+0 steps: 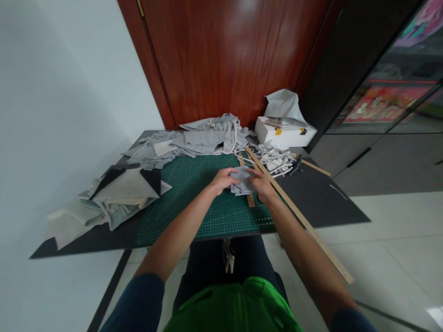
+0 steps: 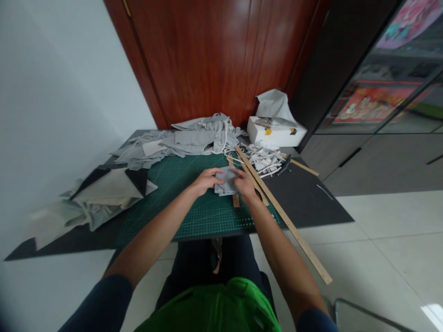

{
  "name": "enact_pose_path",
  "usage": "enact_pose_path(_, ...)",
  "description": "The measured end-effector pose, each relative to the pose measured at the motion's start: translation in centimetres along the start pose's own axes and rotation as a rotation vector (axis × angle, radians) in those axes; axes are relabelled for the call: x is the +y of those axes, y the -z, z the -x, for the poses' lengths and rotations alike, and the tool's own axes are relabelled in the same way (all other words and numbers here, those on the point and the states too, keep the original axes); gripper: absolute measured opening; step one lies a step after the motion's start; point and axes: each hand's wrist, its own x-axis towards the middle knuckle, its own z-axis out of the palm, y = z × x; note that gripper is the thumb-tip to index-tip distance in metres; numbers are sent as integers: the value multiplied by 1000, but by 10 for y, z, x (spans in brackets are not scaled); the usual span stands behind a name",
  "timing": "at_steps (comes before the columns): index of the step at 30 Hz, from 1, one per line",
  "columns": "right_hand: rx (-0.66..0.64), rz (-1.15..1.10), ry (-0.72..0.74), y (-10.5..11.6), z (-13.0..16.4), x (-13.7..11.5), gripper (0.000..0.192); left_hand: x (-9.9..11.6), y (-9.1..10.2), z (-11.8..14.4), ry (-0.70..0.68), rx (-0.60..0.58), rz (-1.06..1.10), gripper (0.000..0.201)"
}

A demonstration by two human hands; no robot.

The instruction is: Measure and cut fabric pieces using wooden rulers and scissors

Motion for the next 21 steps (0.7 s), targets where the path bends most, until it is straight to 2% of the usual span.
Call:
enact_pose_path(2,64,41,-53,32,2,5,57,6,-34,-14,-38,-72,-118,73)
enact_pose_path(6,151,154,-129,100,9,14,69,16,-106,-42,-174,-161,-305,96)
enact_pose_path(10,231,406,-137,166,12,29,77,17,-181,-72,-308,-220,-430,96)
enact_pose_path(15,399,706,-134,232,5,53,73,16,-269,-103,-444,-339,-526,95)
enact_pose_path(18,464,805,-100,267,-4,66,70,20,-308,-117,-474,-359,-527,94)
enact_pose_path(21,499,873,-53,294,-14,78,65,25,-332,-127,-502,-331,-534,92)
